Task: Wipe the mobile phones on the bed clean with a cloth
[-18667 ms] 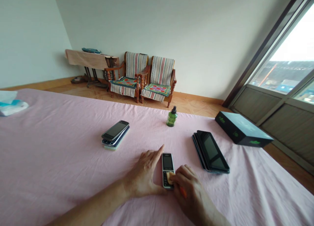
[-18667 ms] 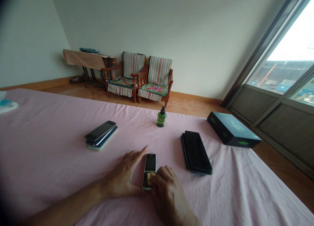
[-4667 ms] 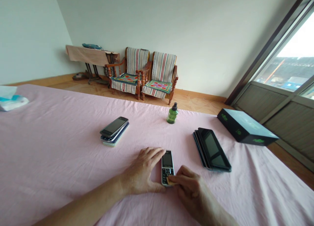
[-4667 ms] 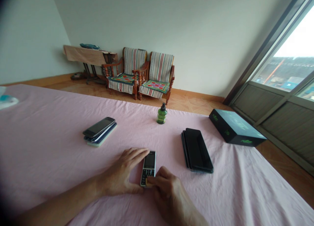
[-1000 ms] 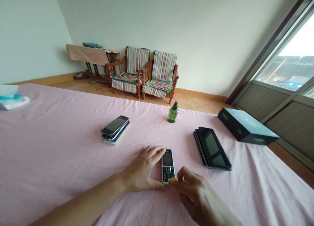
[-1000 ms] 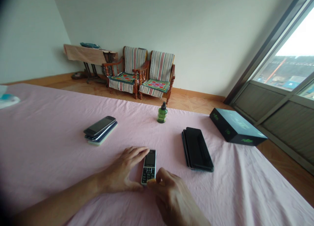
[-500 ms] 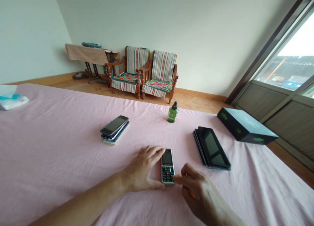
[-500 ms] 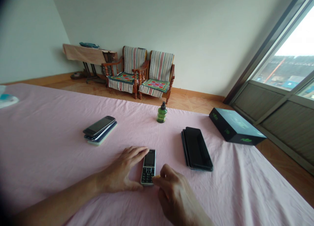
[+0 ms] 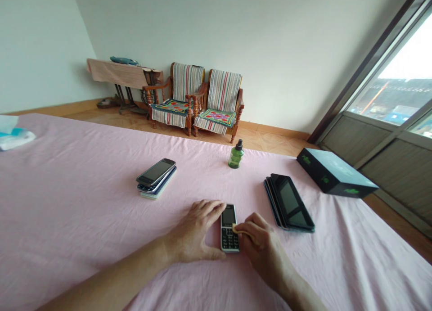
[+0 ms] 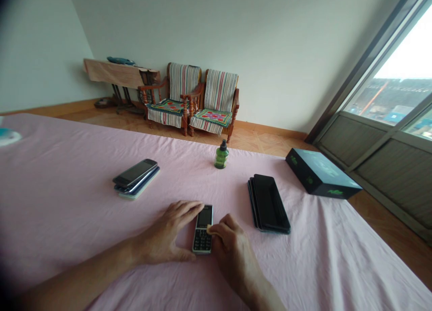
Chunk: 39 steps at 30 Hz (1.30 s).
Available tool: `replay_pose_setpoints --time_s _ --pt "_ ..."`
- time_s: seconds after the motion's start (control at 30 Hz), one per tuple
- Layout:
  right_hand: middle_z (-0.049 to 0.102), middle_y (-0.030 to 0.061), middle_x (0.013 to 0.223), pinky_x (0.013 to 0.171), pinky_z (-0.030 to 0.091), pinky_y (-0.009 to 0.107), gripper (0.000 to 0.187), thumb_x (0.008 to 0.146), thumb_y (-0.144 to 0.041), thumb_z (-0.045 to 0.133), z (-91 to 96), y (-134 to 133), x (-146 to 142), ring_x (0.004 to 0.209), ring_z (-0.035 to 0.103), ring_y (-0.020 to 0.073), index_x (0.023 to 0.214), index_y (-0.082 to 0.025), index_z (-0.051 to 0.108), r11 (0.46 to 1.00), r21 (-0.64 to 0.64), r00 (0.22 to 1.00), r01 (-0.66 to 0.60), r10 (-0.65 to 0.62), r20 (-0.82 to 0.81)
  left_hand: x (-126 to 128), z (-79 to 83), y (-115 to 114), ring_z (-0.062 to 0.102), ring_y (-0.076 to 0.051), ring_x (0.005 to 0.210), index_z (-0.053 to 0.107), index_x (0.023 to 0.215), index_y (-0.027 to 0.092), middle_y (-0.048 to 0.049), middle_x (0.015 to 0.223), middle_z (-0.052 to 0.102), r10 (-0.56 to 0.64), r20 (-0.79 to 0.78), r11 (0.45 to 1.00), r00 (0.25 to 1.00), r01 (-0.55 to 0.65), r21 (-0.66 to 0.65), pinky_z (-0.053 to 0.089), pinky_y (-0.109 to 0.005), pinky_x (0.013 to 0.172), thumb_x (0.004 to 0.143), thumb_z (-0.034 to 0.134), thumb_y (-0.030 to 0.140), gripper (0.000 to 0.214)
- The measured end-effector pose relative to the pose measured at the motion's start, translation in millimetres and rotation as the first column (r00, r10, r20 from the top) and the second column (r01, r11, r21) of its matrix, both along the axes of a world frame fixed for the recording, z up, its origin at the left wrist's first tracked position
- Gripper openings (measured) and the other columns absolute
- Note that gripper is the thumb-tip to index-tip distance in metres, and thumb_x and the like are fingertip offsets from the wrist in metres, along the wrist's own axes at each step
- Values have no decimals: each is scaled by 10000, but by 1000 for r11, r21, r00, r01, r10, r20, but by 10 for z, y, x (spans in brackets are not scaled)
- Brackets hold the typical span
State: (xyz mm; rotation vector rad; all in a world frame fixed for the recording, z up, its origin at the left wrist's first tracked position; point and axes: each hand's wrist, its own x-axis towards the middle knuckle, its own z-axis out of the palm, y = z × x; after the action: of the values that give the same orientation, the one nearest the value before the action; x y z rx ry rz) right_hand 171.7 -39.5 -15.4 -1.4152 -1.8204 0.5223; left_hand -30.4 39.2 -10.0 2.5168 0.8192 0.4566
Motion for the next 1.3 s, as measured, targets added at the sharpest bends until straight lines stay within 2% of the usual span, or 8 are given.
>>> replay_pose_setpoints --time_s 0.37,0.57,0.8,1.0,1.17,1.3 --pt "560 25 864 644 435 228 384 780 18 437 10 30 -155 731 573 124 957 -210 691 998 -51 999 -33 34 12 5 -6 -2 384 -326 1274 353 1417 208 -117 1420 423 7 -11 1000 1000 -7 14 275 -468 1081 591 800 552 1000" --pt "543 22 818 632 422 229 331 752 35 454 29 26 -74 708 567 122 832 -175 697 998 -51 998 43 -41 38 5 3 5 373 -336 1281 351 1421 211 -120 1426 415 -2 -15 1000 1000 3 6 270 -483 1079 606 772 594 994" --pt "546 22 868 640 421 220 394 792 20 449 -20 27 -151 748 569 123 972 -227 698 997 -60 998 -58 58 11 8 -11 9 372 -323 1282 343 1421 217 -116 1427 415 5 -5 1000 1000 -5 -1 268 -464 1081 620 775 566 974" --pt "526 25 844 629 420 233 383 764 44 439 -31 44 -87 707 557 123 899 -196 705 998 -64 999 24 -23 28 10 -24 10 370 -333 1283 346 1422 209 -121 1426 413 -6 0 1000 1000 6 8 273 -472 1076 626 757 600 978" --pt "524 33 908 638 427 229 462 808 28 418 8 19 -127 752 555 129 1074 -251 672 993 -52 992 -103 107 65 4 -32 8 372 -329 1282 344 1421 204 -120 1425 414 1 -5 1000 1000 -1 10 275 -464 1079 591 795 573 1014" --pt "523 30 904 640 429 234 453 805 23 424 -1 7 -126 751 556 130 1060 -255 675 994 -57 993 -90 94 68 4 -20 7 376 -330 1278 346 1420 211 -119 1421 419 -1 -10 1000 1000 1 13 276 -476 1077 607 777 591 996"
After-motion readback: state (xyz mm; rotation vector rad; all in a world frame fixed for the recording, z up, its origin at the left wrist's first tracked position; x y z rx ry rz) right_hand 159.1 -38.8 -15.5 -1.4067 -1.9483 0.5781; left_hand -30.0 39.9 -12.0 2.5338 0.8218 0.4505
